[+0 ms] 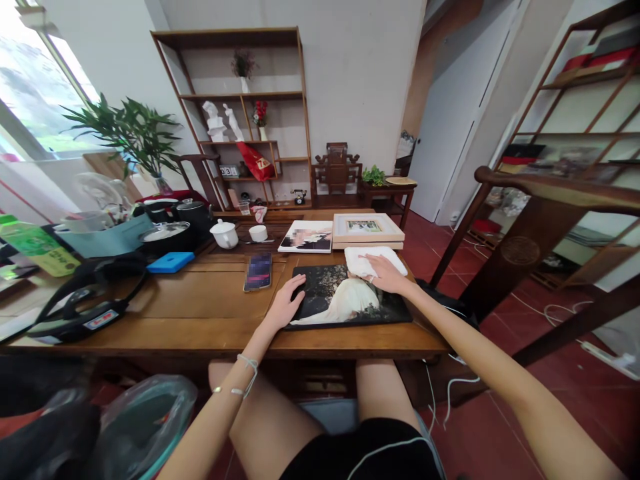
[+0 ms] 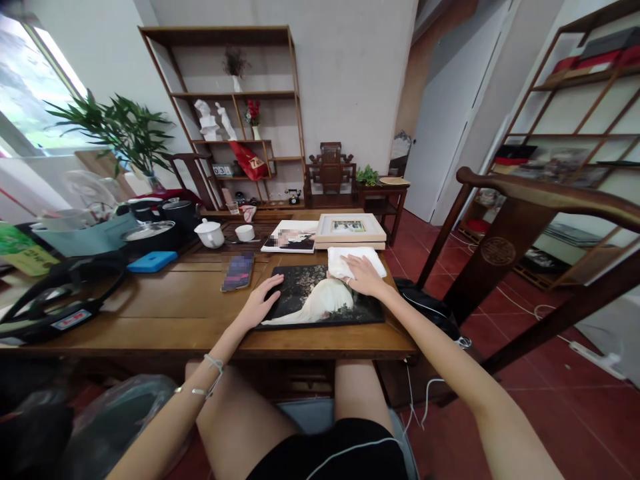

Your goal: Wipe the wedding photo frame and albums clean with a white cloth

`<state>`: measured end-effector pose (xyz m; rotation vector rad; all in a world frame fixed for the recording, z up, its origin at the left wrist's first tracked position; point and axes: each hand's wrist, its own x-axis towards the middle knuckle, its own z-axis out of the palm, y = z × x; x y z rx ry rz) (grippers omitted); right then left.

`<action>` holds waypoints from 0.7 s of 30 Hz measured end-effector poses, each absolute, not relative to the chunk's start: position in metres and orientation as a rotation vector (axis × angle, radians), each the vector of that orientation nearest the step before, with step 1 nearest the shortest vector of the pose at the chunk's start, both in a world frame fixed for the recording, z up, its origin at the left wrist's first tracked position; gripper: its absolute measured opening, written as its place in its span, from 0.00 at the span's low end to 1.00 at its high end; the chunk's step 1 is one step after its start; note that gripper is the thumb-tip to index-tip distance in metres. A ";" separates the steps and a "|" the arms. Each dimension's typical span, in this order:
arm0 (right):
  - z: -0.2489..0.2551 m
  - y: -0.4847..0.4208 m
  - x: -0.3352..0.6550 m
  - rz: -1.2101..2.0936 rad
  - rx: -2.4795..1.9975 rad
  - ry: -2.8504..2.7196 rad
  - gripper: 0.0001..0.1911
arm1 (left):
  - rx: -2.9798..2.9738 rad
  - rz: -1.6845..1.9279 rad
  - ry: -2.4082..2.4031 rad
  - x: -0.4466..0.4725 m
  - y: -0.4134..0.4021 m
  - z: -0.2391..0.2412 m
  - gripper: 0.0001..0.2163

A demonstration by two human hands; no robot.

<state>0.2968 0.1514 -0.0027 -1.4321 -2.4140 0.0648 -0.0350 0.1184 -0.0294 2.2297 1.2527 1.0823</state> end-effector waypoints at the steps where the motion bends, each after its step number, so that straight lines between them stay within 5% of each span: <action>1: -0.005 0.148 0.300 0.053 -1.454 -2.401 0.31 | 2.232 1.088 1.251 -0.035 0.119 -0.029 0.18; 13: 0.022 0.020 0.295 0.230 -1.032 -2.635 0.39 | 2.249 1.094 1.248 -0.035 0.121 -0.032 0.18; 21: 0.012 0.104 0.288 0.191 -1.196 -2.521 0.36 | 2.234 1.080 1.264 -0.035 0.117 -0.031 0.17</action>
